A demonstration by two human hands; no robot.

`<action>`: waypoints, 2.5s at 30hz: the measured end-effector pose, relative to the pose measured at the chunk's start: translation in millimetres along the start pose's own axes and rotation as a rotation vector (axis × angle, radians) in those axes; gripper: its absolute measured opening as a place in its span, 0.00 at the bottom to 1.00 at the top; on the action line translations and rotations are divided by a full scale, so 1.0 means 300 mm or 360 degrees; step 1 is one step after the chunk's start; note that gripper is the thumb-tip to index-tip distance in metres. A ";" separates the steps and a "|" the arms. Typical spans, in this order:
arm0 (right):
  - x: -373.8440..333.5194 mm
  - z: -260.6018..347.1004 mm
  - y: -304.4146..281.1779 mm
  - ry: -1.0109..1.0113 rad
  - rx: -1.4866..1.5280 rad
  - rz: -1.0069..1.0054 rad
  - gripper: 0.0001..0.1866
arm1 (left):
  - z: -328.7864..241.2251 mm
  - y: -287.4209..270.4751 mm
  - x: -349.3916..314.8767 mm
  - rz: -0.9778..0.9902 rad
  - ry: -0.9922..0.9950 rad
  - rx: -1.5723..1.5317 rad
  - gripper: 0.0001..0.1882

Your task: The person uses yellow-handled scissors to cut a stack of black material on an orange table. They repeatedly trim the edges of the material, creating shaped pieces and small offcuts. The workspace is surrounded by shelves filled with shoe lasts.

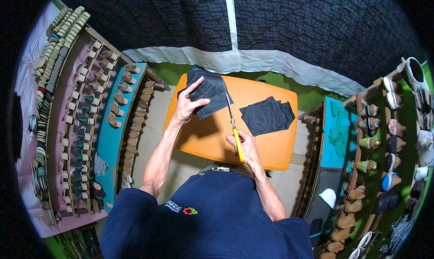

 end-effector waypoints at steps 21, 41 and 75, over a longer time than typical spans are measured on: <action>0.012 0.019 0.003 -0.0011 0.0191 0.0065 0.25 | -0.052 0.018 -0.016 0.0045 -0.0002 0.0167 0.39; 0.022 0.005 0.000 -0.0002 0.0178 0.0037 0.27 | 0.019 -0.007 -0.027 0.0005 -0.0090 -0.0107 0.33; 0.043 0.058 0.011 -0.0087 0.0054 0.0003 0.25 | 0.012 0.053 -0.108 -0.0018 -0.0029 -0.0165 0.37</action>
Point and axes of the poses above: each hand's wrist, its own x-axis towards the middle knuckle, its own y-axis out of the palm, z = x × y, the point moved 10 cm from there along x, towards the middle knuckle, and after that the axes turned 6 degrees about x, right-handed, at the moved point
